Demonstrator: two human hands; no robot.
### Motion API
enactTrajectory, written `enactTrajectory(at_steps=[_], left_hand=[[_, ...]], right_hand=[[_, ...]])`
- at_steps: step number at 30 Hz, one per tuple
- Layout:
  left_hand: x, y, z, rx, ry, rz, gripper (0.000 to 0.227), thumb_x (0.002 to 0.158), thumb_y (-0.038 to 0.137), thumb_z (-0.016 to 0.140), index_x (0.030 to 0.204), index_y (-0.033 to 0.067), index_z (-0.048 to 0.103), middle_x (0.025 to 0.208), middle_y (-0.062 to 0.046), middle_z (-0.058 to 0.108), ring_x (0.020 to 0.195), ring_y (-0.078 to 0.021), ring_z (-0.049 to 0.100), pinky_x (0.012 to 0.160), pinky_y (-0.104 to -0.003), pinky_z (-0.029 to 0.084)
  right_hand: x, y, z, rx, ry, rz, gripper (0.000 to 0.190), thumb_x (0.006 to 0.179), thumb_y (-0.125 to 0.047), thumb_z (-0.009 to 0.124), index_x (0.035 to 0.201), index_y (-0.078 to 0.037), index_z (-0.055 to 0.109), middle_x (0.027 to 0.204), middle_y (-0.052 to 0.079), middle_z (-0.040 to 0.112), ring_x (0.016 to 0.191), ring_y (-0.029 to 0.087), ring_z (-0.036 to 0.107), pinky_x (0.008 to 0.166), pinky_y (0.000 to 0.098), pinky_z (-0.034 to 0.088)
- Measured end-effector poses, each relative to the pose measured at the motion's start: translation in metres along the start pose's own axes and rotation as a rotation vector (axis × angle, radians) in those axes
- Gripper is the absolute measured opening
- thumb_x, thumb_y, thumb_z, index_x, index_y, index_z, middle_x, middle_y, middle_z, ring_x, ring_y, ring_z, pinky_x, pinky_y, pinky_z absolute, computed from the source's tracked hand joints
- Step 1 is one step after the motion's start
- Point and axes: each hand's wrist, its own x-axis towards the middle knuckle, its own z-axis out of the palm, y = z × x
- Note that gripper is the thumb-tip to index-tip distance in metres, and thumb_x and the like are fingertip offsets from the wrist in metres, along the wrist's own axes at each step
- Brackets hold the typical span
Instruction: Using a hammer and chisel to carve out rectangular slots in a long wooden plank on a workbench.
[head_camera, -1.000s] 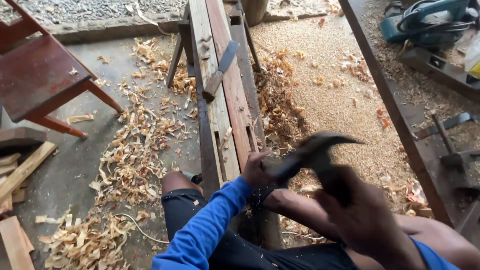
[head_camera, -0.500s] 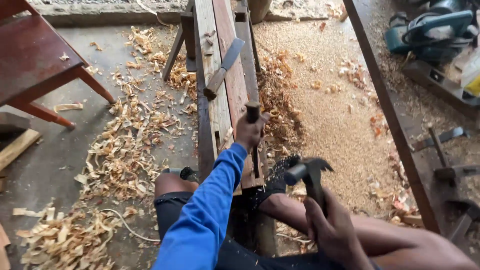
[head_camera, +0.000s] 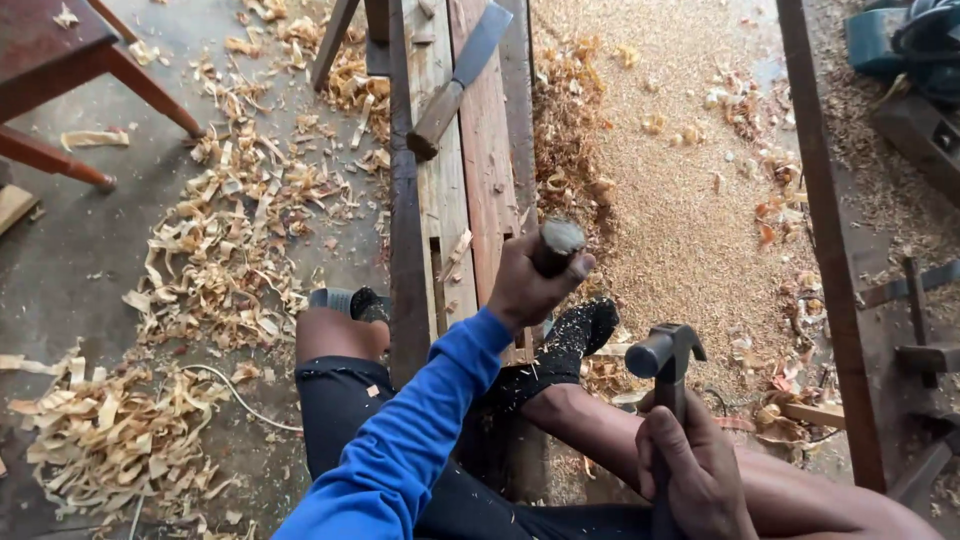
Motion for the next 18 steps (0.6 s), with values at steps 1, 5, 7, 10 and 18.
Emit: enactTrajectory(at_steps=[1, 5, 7, 10, 18], left_hand=[[-0.002, -0.002, 0.0, -0.003, 0.004, -0.008, 0.036, 0.091, 0.029, 0.081, 0.109, 0.0003, 0.07, 0.098, 0.0, 0.072, 0.09, -0.0083, 0.065, 0.085, -0.027, 0.056], [-0.003, -0.002, 0.001, 0.111, 0.009, 0.037, 0.031, 0.092, 0.027, 0.079, 0.107, 0.0005, 0.072, 0.097, -0.005, 0.076, 0.089, -0.0092, 0.068, 0.084, -0.028, 0.059], [0.005, -0.002, -0.001, 0.165, 0.029, 0.088, 0.029, 0.092, 0.026, 0.079, 0.106, 0.0011, 0.073, 0.097, -0.007, 0.077, 0.089, -0.0096, 0.071, 0.084, -0.029, 0.06], [0.016, -0.006, -0.004, 0.21, 0.091, 0.126, 0.028, 0.091, 0.023, 0.079, 0.107, 0.0009, 0.073, 0.097, -0.008, 0.077, 0.088, -0.01, 0.071, 0.083, -0.029, 0.06], [0.021, -0.023, -0.006, 0.206, 0.148, -0.048, 0.02, 0.088, 0.021, 0.079, 0.089, 0.0021, 0.072, 0.077, -0.005, 0.074, 0.067, -0.0102, 0.066, 0.062, -0.032, 0.058]], right_hand=[[0.002, -0.008, 0.002, -0.003, 0.0, 0.009, 0.032, 0.102, -0.03, 0.049, 0.111, 0.0, 0.055, 0.061, 0.007, 0.056, 0.038, 0.013, 0.05, 0.037, 0.0248, 0.037], [0.012, -0.046, -0.004, -0.117, -0.056, -0.04, 0.028, 0.1, -0.024, 0.053, 0.115, 0.0, 0.054, 0.064, 0.006, 0.054, 0.043, 0.013, 0.051, 0.04, 0.0255, 0.04], [0.02, -0.092, -0.003, -0.18, -0.114, -0.128, 0.028, 0.099, -0.022, 0.056, 0.117, -0.001, 0.051, 0.064, 0.006, 0.053, 0.045, 0.013, 0.051, 0.04, 0.0263, 0.042], [0.033, -0.171, 0.002, -0.258, -0.084, -0.406, 0.038, 0.102, -0.034, 0.053, 0.125, -0.005, 0.049, 0.065, 0.007, 0.057, 0.046, 0.015, 0.053, 0.043, 0.0274, 0.042], [0.165, -0.151, 0.042, -0.992, -0.2, -0.375, 0.038, 0.101, -0.043, 0.049, 0.121, -0.012, 0.059, 0.081, 0.009, 0.07, 0.061, 0.018, 0.066, 0.052, 0.0301, 0.049]])
